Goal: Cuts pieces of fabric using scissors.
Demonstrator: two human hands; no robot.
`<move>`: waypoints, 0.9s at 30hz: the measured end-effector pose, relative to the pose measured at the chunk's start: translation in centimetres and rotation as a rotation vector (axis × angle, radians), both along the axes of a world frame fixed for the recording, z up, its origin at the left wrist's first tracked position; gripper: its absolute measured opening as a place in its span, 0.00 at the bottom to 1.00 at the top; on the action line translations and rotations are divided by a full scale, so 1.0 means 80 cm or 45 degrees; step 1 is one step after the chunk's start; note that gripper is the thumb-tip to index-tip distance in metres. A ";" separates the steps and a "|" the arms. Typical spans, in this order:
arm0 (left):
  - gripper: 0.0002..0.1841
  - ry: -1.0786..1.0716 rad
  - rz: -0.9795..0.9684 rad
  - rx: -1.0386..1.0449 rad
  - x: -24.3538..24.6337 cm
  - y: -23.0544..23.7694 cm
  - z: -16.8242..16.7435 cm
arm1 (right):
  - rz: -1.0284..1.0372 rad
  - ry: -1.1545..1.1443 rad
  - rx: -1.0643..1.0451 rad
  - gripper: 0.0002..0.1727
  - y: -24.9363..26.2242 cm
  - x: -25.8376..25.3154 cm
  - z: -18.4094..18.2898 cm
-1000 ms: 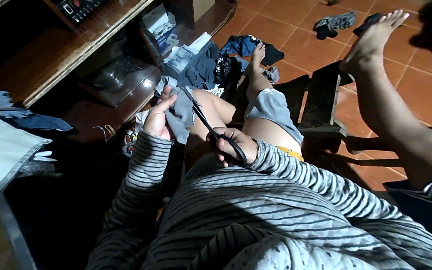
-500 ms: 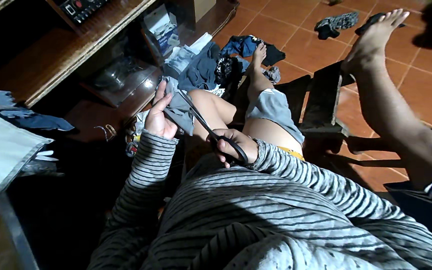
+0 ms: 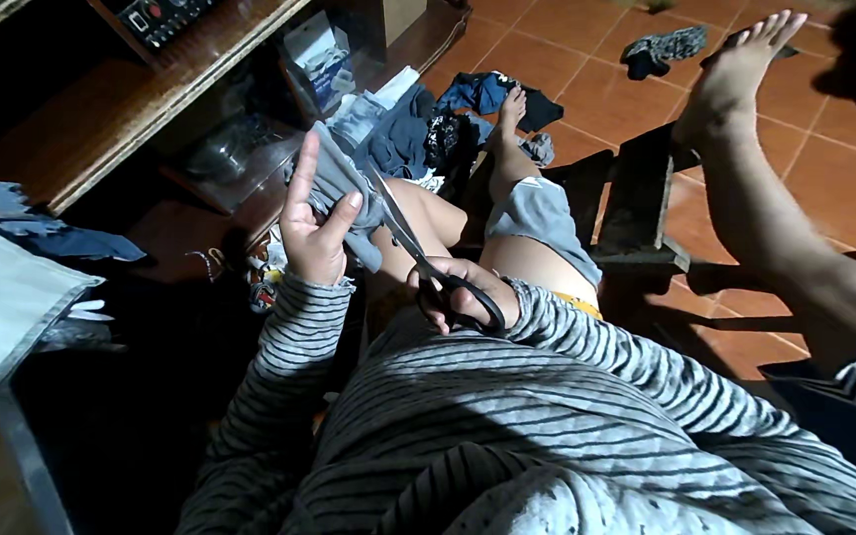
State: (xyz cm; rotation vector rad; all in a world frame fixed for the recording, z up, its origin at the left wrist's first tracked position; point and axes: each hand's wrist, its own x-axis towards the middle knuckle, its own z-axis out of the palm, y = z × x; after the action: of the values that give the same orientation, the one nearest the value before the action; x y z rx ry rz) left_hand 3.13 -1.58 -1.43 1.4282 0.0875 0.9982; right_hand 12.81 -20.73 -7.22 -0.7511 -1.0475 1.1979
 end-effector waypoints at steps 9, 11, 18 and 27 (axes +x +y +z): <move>0.44 0.008 0.045 0.065 -0.002 0.003 0.002 | -0.056 -0.169 0.052 0.36 0.001 0.000 -0.005; 0.44 0.020 0.029 0.118 -0.003 0.002 0.001 | -0.092 -0.211 0.068 0.36 0.001 0.000 -0.004; 0.46 0.010 -0.020 0.255 -0.002 -0.002 -0.002 | -0.177 -0.269 0.056 0.37 0.004 0.000 -0.004; 0.48 -0.082 -0.031 0.196 -0.001 0.004 -0.003 | -0.156 -0.132 -0.100 0.31 -0.005 -0.003 0.002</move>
State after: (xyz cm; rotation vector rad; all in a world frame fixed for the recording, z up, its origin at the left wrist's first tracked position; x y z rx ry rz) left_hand 3.03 -1.30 -1.66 1.5317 -0.0556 1.0481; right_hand 12.59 -21.09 -7.04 -0.9338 -1.0289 1.1092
